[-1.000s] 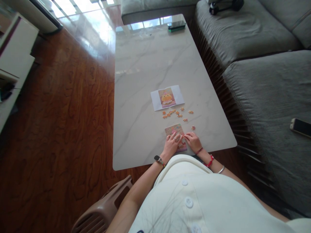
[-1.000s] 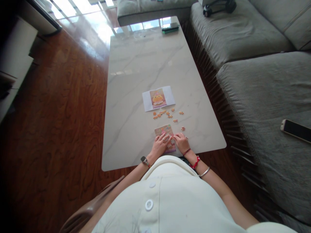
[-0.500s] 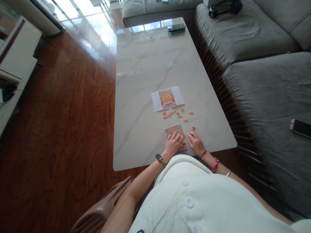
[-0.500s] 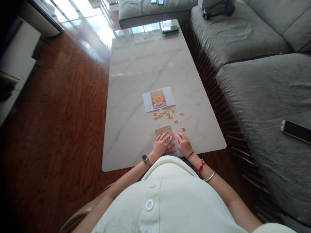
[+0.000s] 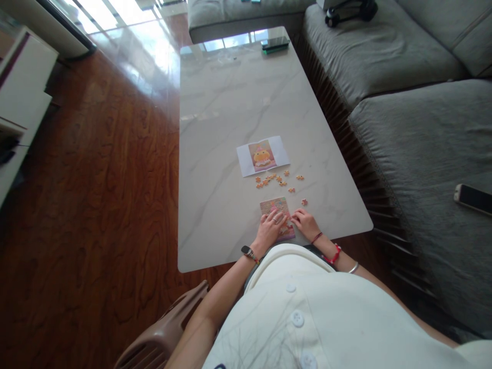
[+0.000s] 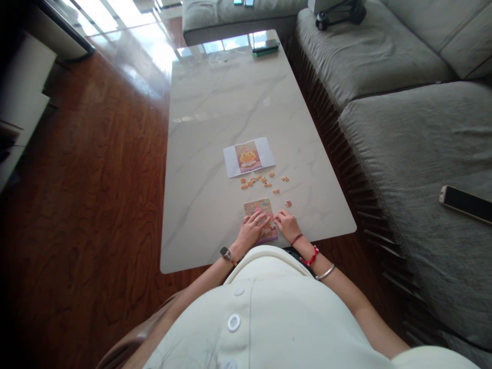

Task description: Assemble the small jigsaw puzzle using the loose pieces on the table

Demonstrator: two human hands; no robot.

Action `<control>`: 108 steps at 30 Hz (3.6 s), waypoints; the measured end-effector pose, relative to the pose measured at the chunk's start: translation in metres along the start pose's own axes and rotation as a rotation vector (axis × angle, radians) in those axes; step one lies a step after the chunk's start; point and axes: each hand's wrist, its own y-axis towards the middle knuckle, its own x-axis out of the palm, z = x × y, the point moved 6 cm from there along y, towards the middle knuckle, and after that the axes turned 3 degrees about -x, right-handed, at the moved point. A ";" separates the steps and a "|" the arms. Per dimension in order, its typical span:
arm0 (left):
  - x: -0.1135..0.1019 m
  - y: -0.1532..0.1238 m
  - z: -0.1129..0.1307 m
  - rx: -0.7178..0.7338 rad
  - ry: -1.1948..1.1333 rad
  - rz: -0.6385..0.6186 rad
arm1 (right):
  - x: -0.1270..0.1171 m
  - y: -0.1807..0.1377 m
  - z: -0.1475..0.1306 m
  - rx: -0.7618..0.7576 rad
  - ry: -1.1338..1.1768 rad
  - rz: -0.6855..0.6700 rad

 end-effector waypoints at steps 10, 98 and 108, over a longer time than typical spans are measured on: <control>-0.004 0.003 -0.015 -0.046 0.079 -0.037 | 0.002 -0.015 -0.011 -0.109 -0.033 -0.127; 0.024 -0.013 0.026 0.143 0.156 -0.127 | 0.010 -0.022 -0.020 -0.217 -0.231 -0.302; 0.018 -0.018 0.025 0.143 0.157 -0.112 | 0.002 -0.022 -0.024 -0.303 -0.234 -0.252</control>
